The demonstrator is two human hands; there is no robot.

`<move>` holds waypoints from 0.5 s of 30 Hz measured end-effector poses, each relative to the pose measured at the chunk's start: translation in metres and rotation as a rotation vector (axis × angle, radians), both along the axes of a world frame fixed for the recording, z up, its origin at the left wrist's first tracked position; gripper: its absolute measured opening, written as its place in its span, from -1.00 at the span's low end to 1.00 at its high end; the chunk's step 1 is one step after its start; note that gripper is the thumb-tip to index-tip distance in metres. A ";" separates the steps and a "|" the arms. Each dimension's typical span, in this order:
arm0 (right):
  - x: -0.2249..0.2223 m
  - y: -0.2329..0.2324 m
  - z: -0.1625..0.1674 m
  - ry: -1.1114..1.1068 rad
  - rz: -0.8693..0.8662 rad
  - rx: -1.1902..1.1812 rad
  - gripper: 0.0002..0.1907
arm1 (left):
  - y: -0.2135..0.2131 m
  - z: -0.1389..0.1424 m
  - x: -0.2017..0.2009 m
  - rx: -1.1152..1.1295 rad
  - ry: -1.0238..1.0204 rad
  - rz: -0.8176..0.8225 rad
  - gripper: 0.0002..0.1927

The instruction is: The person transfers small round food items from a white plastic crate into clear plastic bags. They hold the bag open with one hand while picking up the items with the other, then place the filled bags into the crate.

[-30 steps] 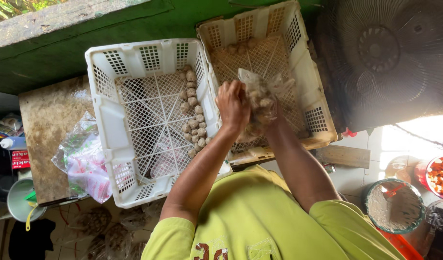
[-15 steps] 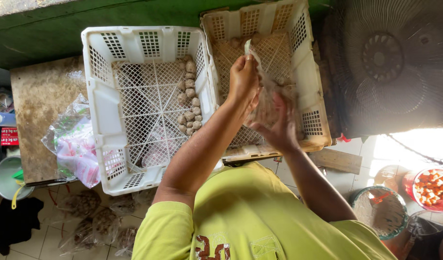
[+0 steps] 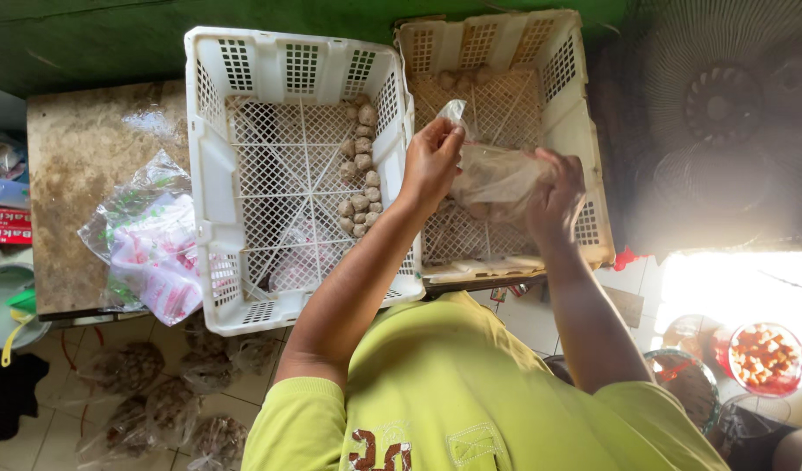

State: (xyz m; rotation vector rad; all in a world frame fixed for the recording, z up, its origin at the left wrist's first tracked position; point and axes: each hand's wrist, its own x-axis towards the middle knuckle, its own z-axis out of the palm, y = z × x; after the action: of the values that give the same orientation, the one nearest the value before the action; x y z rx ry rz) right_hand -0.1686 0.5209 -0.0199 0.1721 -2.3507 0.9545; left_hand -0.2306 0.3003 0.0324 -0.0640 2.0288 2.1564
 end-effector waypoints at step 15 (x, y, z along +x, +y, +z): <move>0.036 -0.084 0.089 0.095 -0.111 -0.058 -0.48 | -0.080 0.057 0.070 -0.102 0.615 -0.073 -0.84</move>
State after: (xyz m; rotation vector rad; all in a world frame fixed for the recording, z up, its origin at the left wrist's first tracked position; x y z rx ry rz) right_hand -0.1321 0.4372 0.0686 0.0620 -2.2189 0.9392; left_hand -0.1610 0.2206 0.0890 0.7336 2.3889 2.2062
